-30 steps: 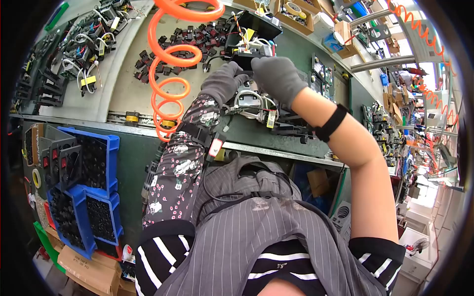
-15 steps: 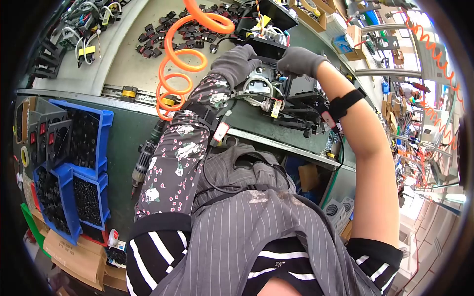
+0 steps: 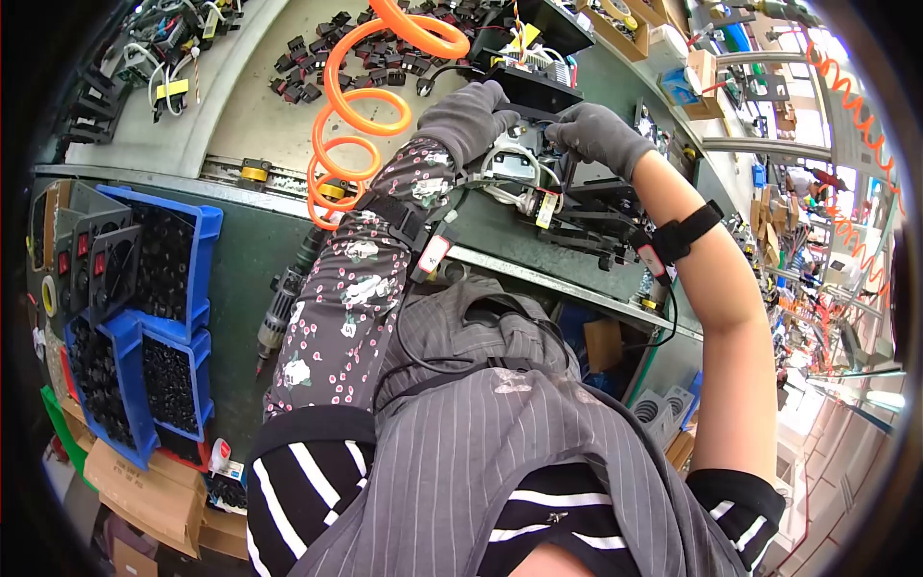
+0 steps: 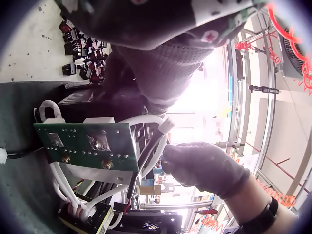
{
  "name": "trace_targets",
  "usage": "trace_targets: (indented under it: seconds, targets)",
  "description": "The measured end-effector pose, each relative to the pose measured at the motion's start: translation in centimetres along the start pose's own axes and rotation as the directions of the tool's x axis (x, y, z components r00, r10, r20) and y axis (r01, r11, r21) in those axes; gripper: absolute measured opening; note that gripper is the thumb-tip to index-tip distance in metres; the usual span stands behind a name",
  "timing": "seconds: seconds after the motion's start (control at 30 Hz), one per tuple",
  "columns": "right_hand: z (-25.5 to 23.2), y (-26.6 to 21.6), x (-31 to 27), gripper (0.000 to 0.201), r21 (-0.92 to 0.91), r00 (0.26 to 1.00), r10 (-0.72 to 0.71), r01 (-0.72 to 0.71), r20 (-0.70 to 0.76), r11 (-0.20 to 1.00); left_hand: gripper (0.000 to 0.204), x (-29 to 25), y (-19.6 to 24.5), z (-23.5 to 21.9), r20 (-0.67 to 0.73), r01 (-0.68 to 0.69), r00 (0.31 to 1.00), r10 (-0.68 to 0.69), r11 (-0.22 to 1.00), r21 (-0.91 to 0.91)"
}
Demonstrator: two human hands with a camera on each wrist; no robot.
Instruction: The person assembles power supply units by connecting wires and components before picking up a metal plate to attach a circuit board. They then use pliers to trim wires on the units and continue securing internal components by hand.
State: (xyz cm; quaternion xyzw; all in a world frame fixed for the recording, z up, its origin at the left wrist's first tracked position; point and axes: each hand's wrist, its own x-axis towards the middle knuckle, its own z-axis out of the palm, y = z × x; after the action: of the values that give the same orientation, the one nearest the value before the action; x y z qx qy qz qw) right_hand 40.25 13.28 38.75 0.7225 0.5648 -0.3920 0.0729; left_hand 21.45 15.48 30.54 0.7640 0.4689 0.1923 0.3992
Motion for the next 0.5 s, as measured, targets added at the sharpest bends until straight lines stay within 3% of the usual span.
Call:
trace_targets:
  seconds: [0.07, 0.1, 0.17, 0.2, 0.23, 0.3, 0.33, 0.5]
  targets:
    - [0.0, -0.3, -0.1, 0.030, -0.174, 0.999, -0.006, -0.001, -0.038, 0.985, 0.037, 0.2, -0.2, 0.1, -0.001, 0.002, 1.000, -0.002, 1.000, 0.004]
    - [0.1, -0.5, -0.4, 0.030, -0.171, 0.999, 0.001, -0.007, -0.036, 0.985, 0.037, 0.2, -0.3, 0.3, -0.004, 0.008, 1.000, -0.008, 1.000, 0.004]
    - [0.5, -1.4, -1.2, 0.024, -0.617, 0.953, -0.289, 0.175, -0.089, 0.767, 0.036, 0.2, -0.4, 0.6, -0.027, 0.010, 1.000, -0.010, 1.000, -0.014]
    - [0.5, -2.0, -1.3, 0.024, -0.684, 0.969, -0.239, 0.128, -0.070, 0.718, 0.036, 0.3, -0.4, 0.6, -0.026, 0.009, 1.000, -0.009, 1.000, -0.007]
    - [0.6, -1.8, -1.1, 0.024, -0.679, 0.970, -0.232, 0.125, -0.069, 0.724, 0.036, 0.4, -0.4, 0.7, -0.017, 0.009, 1.000, -0.009, 1.000, -0.006]
    - [0.8, -1.4, -0.4, 0.030, -0.511, 0.985, -0.103, 0.019, -0.137, 0.859, 0.036, 0.4, -0.5, 0.8, -0.024, 0.021, 1.000, -0.021, 1.000, -0.008]
    - [1.1, -0.3, 0.0, 0.035, -0.444, 0.975, -0.121, 0.027, -0.185, 0.896, 0.036, 0.4, -0.6, 0.9, -0.028, 0.006, 1.000, -0.006, 1.000, -0.010]
    - [1.3, 0.3, 0.3, 0.040, -0.399, 0.978, -0.099, 0.018, -0.182, 0.917, 0.036, 0.4, -0.5, 0.9, -0.017, -0.003, 1.000, 0.003, 0.999, 0.041]
